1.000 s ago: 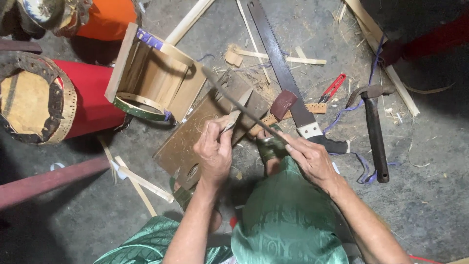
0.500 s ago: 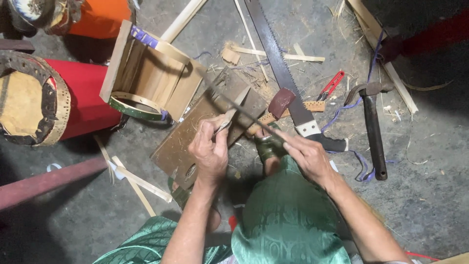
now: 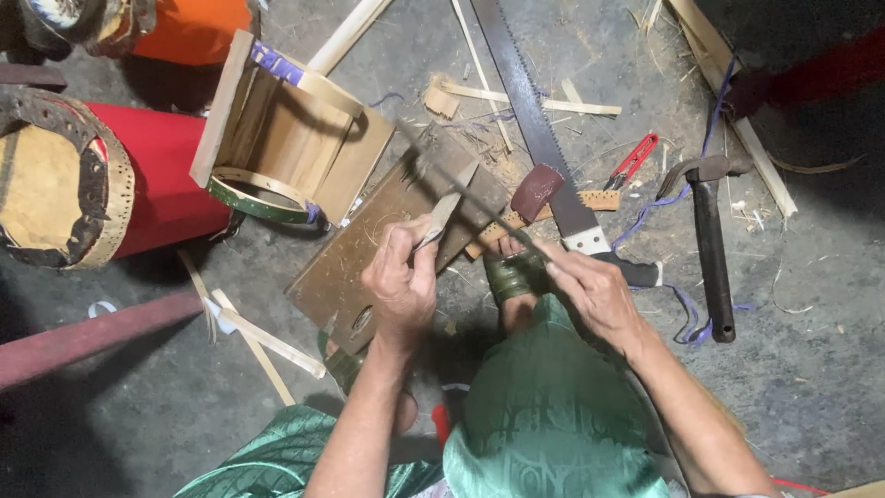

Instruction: The person uses a curved knife to shave and shape a small rectangular wooden piece, repeatedly turning it over and scraping its edges. They pause to inspect the piece and continue refining its surface with the knife.

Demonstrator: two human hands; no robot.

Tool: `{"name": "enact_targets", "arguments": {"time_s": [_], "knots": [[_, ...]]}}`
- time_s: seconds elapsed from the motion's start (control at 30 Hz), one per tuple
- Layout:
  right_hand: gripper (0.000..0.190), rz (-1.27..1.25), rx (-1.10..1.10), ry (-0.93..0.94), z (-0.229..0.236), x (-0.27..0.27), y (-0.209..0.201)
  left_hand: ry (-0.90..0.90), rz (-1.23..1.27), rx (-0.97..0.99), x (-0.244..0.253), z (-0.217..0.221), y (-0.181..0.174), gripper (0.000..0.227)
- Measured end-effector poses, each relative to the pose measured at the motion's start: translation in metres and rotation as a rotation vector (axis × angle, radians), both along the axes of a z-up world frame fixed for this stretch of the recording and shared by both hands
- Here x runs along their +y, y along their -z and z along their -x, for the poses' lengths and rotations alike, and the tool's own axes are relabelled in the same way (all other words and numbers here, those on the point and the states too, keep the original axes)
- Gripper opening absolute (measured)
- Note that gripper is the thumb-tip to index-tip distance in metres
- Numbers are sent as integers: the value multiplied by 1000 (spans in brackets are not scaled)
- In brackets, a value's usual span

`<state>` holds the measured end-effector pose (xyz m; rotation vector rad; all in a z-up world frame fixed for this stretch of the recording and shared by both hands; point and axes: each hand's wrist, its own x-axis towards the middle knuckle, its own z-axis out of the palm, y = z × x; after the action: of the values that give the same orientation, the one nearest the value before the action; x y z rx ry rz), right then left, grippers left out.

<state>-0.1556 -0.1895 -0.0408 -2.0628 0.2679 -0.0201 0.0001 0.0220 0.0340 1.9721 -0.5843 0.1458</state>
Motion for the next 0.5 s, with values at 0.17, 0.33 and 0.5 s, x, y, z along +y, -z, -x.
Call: {"name": "enact_targets", "arguments": {"time_s": [0.17, 0.33, 0.5], "knots": [[36, -24, -32, 1, 3, 7, -14, -16, -17, 1, -3, -2, -5, 5], [34, -26, -2, 37, 0, 4, -2, 3, -2, 23, -4, -2, -8, 6], [36, 22, -33, -25, 21, 7, 3, -7, 11, 17, 2, -2, 7, 5]]}}
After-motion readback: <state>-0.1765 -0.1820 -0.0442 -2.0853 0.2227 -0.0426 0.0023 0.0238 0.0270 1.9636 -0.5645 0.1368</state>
